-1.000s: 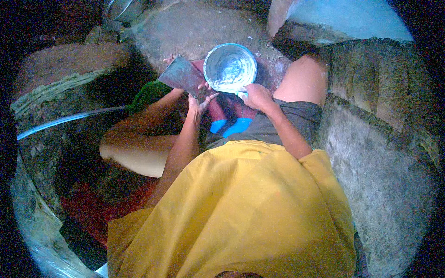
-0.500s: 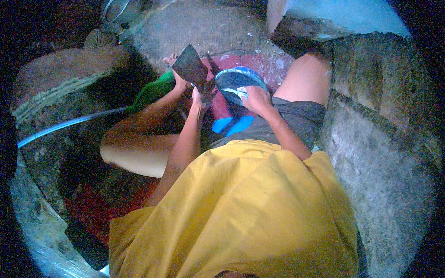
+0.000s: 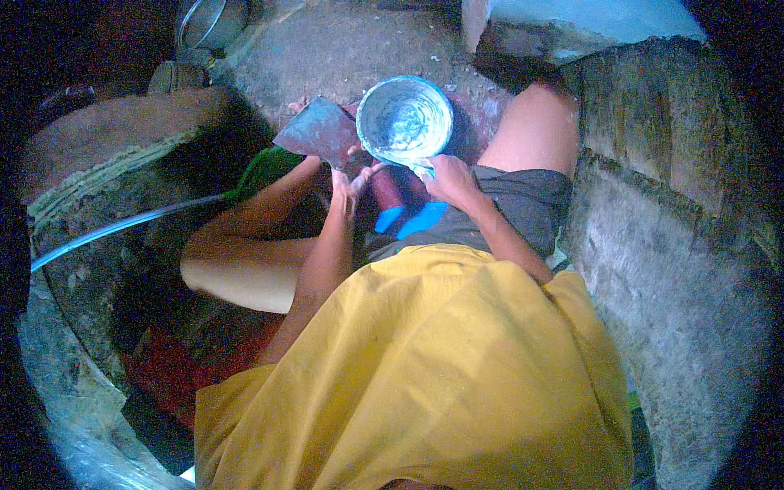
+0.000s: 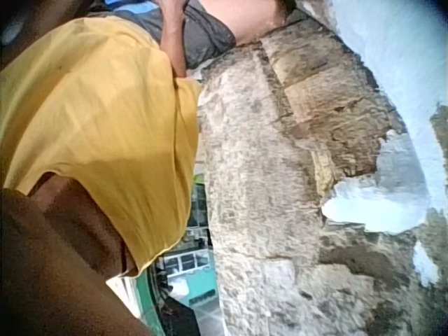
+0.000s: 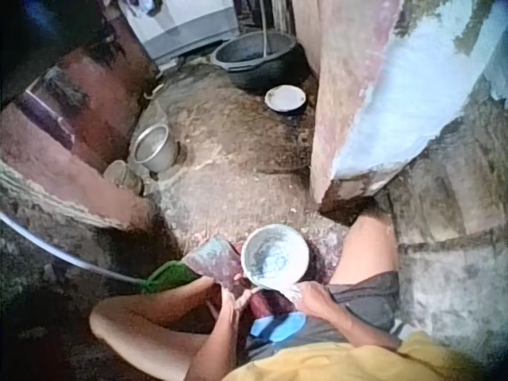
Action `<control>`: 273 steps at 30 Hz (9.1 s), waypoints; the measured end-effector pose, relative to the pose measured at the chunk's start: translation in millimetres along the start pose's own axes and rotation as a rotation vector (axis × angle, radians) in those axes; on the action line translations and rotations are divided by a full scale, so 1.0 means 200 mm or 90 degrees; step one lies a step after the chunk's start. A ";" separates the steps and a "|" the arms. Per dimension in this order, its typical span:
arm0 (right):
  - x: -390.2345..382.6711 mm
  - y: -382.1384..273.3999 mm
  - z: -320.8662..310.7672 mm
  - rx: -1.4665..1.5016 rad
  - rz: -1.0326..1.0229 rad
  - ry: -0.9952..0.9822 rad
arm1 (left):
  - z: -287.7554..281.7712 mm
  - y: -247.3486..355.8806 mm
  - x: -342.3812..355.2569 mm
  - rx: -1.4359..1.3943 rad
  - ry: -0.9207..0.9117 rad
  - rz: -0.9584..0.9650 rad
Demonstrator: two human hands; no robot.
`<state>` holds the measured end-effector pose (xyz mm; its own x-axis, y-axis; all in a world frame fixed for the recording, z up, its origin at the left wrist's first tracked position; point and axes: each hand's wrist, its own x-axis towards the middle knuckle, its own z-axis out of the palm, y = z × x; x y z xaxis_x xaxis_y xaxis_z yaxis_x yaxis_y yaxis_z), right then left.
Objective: The person applies plaster to a brick wall using a trowel and a putty board. They scoop the plaster from a small bucket and spread it onto the wall corner and surface.
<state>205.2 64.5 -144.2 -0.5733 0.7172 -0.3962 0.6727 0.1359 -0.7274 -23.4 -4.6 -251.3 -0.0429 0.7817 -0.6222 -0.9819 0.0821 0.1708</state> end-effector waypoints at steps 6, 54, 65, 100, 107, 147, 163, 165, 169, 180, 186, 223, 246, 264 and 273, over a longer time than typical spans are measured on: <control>0.12 0.02 0.03 0.009 0.017 -0.009 | 0.22 -0.09 -0.06 0.058 0.205 0.064; 0.49 -0.16 0.36 0.096 0.097 0.110 | -0.09 0.03 0.10 -0.038 0.038 0.093; 0.44 0.16 0.03 -0.075 0.013 -0.132 | 0.04 0.01 0.04 0.084 0.163 0.111; 0.65 0.24 0.05 -0.228 -0.149 0.047 | 0.07 0.09 0.06 0.201 0.187 0.120; 0.58 0.16 -0.09 -0.328 -0.189 0.174 | 0.14 0.09 0.06 0.242 0.181 0.174; 0.51 0.06 -0.49 -0.478 -0.140 0.022 | 0.25 0.18 0.22 0.188 0.098 0.226; 0.57 0.04 -0.36 -0.515 -0.119 0.022 | 0.46 -0.04 0.38 0.338 0.247 0.458; 0.55 0.03 -0.37 -0.506 -0.126 0.027 | 0.54 -0.03 0.31 0.414 0.289 0.490; 0.57 0.07 -0.31 -0.486 -0.078 0.008 | 0.65 -0.06 0.28 0.417 0.317 0.545; 0.48 -0.01 -0.09 -0.389 -0.046 0.062 | 0.62 -0.03 0.35 0.451 0.419 0.553; 0.51 -0.03 0.03 -0.314 -0.058 0.036 | 0.36 0.09 0.48 0.330 0.309 0.578; 0.56 0.21 -0.17 -0.347 -0.123 0.078 | 0.58 0.27 0.37 0.770 0.230 0.575; 0.80 0.61 0.02 -0.300 -0.120 0.035 | 0.23 0.48 0.59 1.077 0.452 0.439; 0.76 0.22 -0.40 -0.393 -0.135 0.020 | 0.59 0.30 0.48 0.907 0.237 0.475; 0.87 0.31 -0.19 -0.474 -0.115 -0.047 | 0.61 0.31 0.47 0.899 0.225 0.469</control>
<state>164.5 223.6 -236.3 -0.7159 0.5967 -0.3626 0.6887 0.6890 -0.2260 -65.9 149.6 -204.9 -0.6326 0.7497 -0.1941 0.2004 0.4006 0.8941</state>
